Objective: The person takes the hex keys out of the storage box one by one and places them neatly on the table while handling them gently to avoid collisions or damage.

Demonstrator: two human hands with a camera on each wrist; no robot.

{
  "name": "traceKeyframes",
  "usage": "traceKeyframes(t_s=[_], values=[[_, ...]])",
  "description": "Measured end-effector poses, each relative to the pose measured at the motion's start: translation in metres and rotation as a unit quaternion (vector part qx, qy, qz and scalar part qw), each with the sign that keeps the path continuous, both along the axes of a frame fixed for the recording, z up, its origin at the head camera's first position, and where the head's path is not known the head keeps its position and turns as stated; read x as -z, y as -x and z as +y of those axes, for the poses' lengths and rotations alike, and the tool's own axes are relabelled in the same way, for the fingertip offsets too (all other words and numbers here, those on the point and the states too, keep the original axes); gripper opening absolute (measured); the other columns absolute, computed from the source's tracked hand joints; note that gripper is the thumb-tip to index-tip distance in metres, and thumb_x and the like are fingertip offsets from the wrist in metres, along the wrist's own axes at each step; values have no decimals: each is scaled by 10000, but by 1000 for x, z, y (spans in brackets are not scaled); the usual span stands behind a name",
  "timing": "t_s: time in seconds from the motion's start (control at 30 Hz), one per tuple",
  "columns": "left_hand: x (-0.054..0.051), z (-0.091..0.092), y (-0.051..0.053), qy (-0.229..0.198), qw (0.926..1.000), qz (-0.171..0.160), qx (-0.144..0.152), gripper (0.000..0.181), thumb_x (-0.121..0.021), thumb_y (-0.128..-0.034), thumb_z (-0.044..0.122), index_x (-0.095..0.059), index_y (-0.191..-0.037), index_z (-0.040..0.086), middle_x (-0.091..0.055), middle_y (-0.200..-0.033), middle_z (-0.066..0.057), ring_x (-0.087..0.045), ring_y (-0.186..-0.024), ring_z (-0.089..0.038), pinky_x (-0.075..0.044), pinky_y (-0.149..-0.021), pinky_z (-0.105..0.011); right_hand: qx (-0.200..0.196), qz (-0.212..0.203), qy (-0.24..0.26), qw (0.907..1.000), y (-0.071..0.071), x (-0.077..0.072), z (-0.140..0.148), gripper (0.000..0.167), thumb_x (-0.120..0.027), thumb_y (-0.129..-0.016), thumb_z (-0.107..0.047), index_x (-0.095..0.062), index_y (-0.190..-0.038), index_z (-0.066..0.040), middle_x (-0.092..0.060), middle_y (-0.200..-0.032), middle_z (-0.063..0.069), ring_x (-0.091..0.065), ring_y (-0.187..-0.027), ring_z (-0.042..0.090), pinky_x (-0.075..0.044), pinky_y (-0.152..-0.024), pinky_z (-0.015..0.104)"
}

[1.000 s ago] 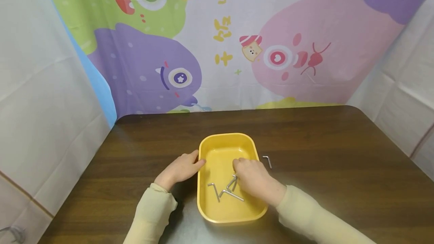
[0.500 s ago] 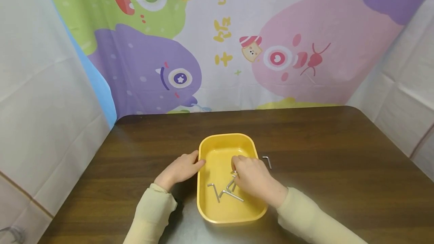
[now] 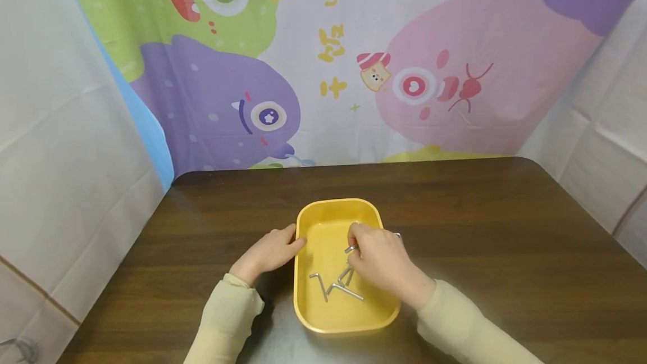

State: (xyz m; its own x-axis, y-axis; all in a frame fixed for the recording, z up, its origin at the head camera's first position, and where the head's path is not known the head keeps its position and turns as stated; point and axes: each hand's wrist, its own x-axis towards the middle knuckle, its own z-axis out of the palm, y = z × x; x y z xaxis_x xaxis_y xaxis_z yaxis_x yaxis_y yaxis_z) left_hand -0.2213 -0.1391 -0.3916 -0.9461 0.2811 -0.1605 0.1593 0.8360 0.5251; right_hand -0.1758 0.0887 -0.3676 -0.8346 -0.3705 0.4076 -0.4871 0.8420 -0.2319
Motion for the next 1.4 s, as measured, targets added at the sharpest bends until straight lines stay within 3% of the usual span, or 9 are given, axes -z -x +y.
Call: traceKeyframes(t_s=[0.3,0.6,0.97,1.4], values=[[-1,-1,1,-41,10000,11,24,280,-456,-897,367,-530,-1019,126,-567,-770,-11,-518,-694,-153,-412,-665,-317,-59,-80,375,9992,0,-3,3,105,-588,-696,-103,-514,-729,-170,-445,-631,-106,-397,-522,69,-349,-503,242],[0,0,-1,-1,10000,1,15,329,-453,-904,366,-533,-1096,111,-591,-827,-17,-524,-724,-153,-423,-707,-335,1,-472,854,9952,-1,-9,8,112,-617,-737,-91,-535,-768,-161,-485,-661,-87,-432,-581,67,-372,-547,229],[0,0,0,6,10000,-15,44,319,-450,-905,366,-536,-1087,118,-592,-830,-11,-523,-727,-148,-426,-712,-335,41,-148,1398,9901,4,-18,21,110,-602,-730,-44,-567,-788,-130,-547,-769,-37,-550,-660,112,-437,-598,252],[0,0,0,-32,10000,-54,51,293,-445,-908,357,-540,-1059,126,-592,-821,-7,-525,-725,-144,-422,-709,-330,153,-495,1492,9874,13,-27,37,80,-616,-739,-79,-582,-781,-137,-537,-709,-44,-485,-627,83,-405,-581,248]])
